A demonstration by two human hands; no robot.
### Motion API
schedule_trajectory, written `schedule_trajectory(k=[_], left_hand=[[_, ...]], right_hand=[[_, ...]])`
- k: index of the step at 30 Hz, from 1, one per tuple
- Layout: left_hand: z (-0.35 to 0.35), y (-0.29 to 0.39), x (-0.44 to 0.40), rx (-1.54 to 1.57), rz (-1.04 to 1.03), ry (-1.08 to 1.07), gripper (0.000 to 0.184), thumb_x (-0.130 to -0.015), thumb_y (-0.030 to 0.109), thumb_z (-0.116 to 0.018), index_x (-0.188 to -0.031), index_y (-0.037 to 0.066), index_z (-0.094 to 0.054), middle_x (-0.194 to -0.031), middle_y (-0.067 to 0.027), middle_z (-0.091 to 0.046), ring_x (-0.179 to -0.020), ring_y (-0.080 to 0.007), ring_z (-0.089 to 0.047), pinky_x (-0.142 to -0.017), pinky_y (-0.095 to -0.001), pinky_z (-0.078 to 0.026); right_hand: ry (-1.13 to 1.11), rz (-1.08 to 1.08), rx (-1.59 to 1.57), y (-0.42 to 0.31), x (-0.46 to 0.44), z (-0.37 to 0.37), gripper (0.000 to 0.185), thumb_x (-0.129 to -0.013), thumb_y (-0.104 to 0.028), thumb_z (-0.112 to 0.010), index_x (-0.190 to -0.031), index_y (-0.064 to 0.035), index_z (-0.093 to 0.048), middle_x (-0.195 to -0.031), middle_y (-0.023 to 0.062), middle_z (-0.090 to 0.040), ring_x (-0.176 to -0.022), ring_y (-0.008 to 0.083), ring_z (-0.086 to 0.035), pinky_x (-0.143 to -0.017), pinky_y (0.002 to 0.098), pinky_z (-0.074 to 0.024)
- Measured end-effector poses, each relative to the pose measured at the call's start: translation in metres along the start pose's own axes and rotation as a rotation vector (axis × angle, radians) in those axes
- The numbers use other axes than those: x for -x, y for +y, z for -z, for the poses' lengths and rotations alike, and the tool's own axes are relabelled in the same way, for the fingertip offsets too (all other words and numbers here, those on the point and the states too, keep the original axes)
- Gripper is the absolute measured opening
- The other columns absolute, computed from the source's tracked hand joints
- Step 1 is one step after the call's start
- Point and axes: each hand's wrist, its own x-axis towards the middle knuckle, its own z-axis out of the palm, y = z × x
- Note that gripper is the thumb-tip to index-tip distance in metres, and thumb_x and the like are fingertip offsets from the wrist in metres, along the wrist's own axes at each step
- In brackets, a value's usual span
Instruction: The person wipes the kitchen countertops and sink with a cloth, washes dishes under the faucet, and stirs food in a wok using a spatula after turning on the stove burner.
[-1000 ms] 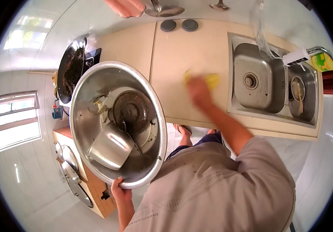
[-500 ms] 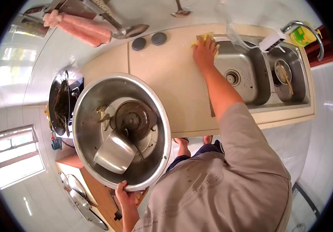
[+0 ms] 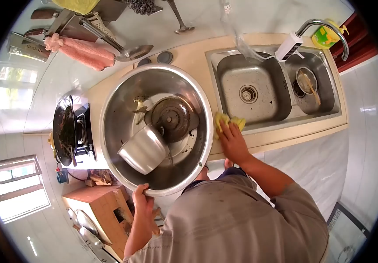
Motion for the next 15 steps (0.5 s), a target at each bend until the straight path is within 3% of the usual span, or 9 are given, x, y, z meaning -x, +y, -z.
schedule_trajectory(k=[3, 6, 8, 10, 12, 13, 15], left_hand=[[-0.01, -0.008, -0.011, -0.007, -0.014, -0.021, 0.008, -0.087, 0.0, -0.065, -0.08, 0.001, -0.067, -0.081, -0.0074, -0.065, -0.075, -0.0204, -0.064, -0.07, -0.0355, -0.053], [-0.018, -0.01, -0.014, -0.009, 0.005, -0.045, 0.008, -0.088, 0.0, -0.065, -0.08, 0.001, -0.066, -0.08, -0.007, -0.064, -0.074, -0.0205, -0.064, -0.068, -0.0356, -0.052], [-0.02, -0.009, -0.013, -0.009, 0.023, -0.074, 0.005, -0.086, 0.0, -0.065, -0.082, 0.002, -0.067, -0.083, -0.0077, -0.068, -0.08, -0.0228, -0.066, -0.078, -0.0367, -0.055], [-0.025, -0.012, -0.008, -0.004, 0.031, -0.075, 0.005, -0.085, 0.0, -0.065, -0.083, 0.003, -0.067, -0.084, -0.008, -0.069, -0.082, -0.0239, -0.068, -0.082, -0.0373, -0.057], [-0.032, -0.012, 0.002, -0.001, 0.031, -0.05, 0.006, -0.085, 0.0, -0.065, -0.081, 0.003, -0.067, -0.083, -0.008, -0.069, -0.082, -0.0236, -0.067, -0.082, -0.0372, -0.056], [-0.029, -0.014, 0.005, 0.009, 0.021, -0.031, 0.005, -0.086, 0.0, -0.065, -0.082, 0.002, -0.067, -0.083, -0.0083, -0.068, -0.08, -0.0237, -0.066, -0.079, -0.0377, -0.056], [-0.022, -0.021, 0.003, 0.035, -0.007, -0.013, 0.004, -0.086, -0.001, -0.065, -0.082, 0.0, -0.066, -0.084, -0.0089, -0.065, -0.077, -0.0238, -0.065, -0.074, -0.0387, -0.055]], right_hand=[[-0.081, 0.066, -0.018, 0.015, 0.03, 0.021, 0.042, -0.088, -0.017, -0.065, -0.127, -0.0041, -0.069, -0.156, 0.0145, -0.05, -0.141, 0.0425, -0.048, -0.121, 0.0588, -0.0335], [-0.08, 0.035, 0.004, 0.039, 0.051, 0.059, 0.043, -0.086, -0.013, -0.065, -0.128, -0.0087, -0.071, -0.155, 0.0109, -0.053, -0.145, 0.039, -0.046, -0.124, 0.0588, -0.03], [-0.122, 0.061, 0.034, 0.08, 0.068, 0.073, 0.045, -0.084, -0.016, -0.067, -0.129, -0.0115, -0.072, -0.153, 0.0124, -0.055, -0.144, 0.0412, -0.048, -0.125, 0.0634, -0.0246], [-0.077, -0.021, 0.084, 0.119, 0.077, 0.096, 0.044, -0.086, -0.01, -0.065, -0.13, -0.0129, -0.071, -0.154, 0.0125, -0.055, -0.143, 0.0401, -0.049, -0.124, 0.067, -0.0232], [0.053, -0.122, 0.076, 0.172, 0.084, 0.105, 0.042, -0.09, -0.004, -0.064, -0.131, -0.0092, -0.069, -0.147, 0.0172, -0.058, -0.135, 0.0421, -0.053, -0.114, 0.0572, -0.039], [0.052, -0.196, 0.05, 0.196, 0.084, 0.11, 0.044, -0.088, -0.001, -0.064, -0.131, -0.0069, -0.069, -0.136, 0.0184, -0.063, -0.127, 0.0422, -0.057, -0.105, 0.0509, -0.0456], [0.143, -0.371, 0.14, 0.222, 0.061, 0.106, 0.04, -0.091, 0.001, -0.065, -0.131, -0.002, -0.067, -0.123, 0.019, -0.066, -0.118, 0.041, -0.061, -0.099, 0.0472, -0.05]])
